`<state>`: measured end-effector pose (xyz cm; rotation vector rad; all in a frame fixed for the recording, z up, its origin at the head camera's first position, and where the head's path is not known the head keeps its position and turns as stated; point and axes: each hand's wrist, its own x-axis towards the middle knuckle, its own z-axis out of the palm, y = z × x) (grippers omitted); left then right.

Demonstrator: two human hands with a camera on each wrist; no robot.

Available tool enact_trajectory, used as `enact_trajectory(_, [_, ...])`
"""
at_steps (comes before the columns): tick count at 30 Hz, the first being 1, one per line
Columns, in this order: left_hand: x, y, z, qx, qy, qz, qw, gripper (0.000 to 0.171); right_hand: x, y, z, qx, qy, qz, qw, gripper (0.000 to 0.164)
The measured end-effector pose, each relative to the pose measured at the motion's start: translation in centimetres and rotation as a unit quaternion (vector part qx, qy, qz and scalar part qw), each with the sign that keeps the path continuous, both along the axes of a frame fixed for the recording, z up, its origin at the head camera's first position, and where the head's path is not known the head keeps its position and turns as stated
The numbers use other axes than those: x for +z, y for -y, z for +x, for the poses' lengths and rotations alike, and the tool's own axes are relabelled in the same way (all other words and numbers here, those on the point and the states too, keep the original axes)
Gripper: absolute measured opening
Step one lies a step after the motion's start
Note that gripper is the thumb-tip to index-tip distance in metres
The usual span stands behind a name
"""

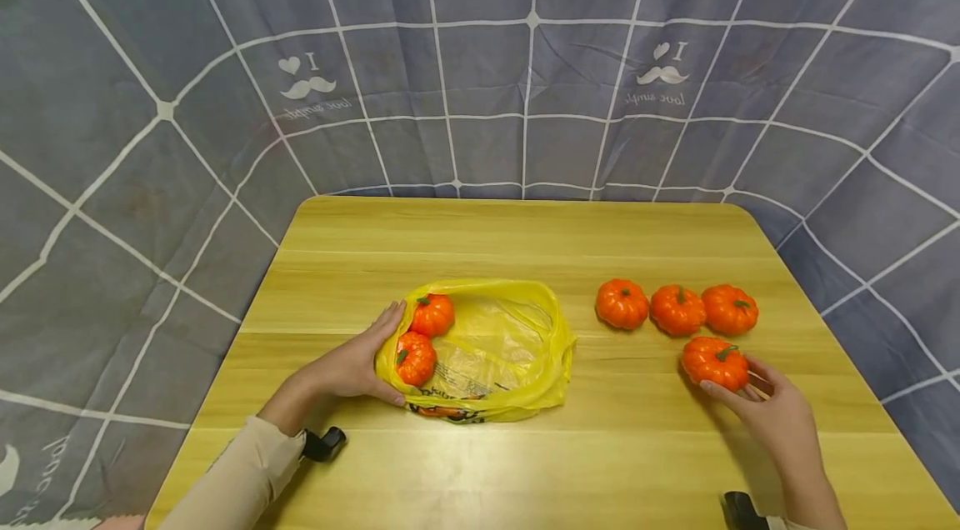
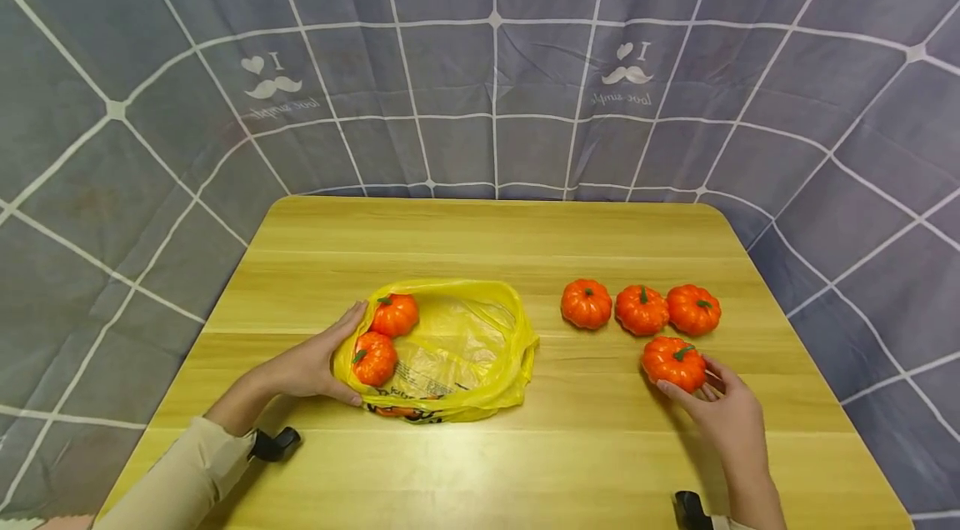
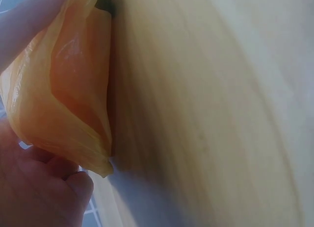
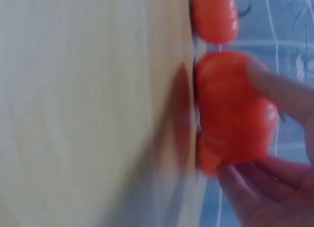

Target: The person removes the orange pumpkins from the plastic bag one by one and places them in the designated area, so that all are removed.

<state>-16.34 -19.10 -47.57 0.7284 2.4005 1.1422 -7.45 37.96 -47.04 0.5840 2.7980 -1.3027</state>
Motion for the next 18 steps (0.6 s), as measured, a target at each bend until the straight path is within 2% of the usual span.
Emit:
enact_trajectory(5, [-0.4, -0.1, -0.3, -0.003, 0.001, 0.0, 1.0, 0.141, -0.1, -1.6, 0.0, -0.069, 0.01, 0.004, 0.998, 0.102])
enact_trajectory(8, [-0.5, -0.1, -0.4, -0.003, 0.004, 0.003, 1.0, 0.141, -0.2, -1.7, -0.3, -0.086, 0.011, 0.007, 0.996, 0.103])
enact_trajectory(14, [-0.5, -0.1, -0.7, -0.01, 0.005, -0.001, 0.9999, 0.142, -0.2, -1.4, -0.2, -0.096, 0.016, 0.008, 0.995, 0.103])
enact_trajectory(18, [-0.3, 0.1, -0.9, -0.015, 0.003, -0.006, 0.9999, 0.142, -0.1, -0.2, -0.1, -0.099, -0.023, 0.031, 0.994, 0.108])
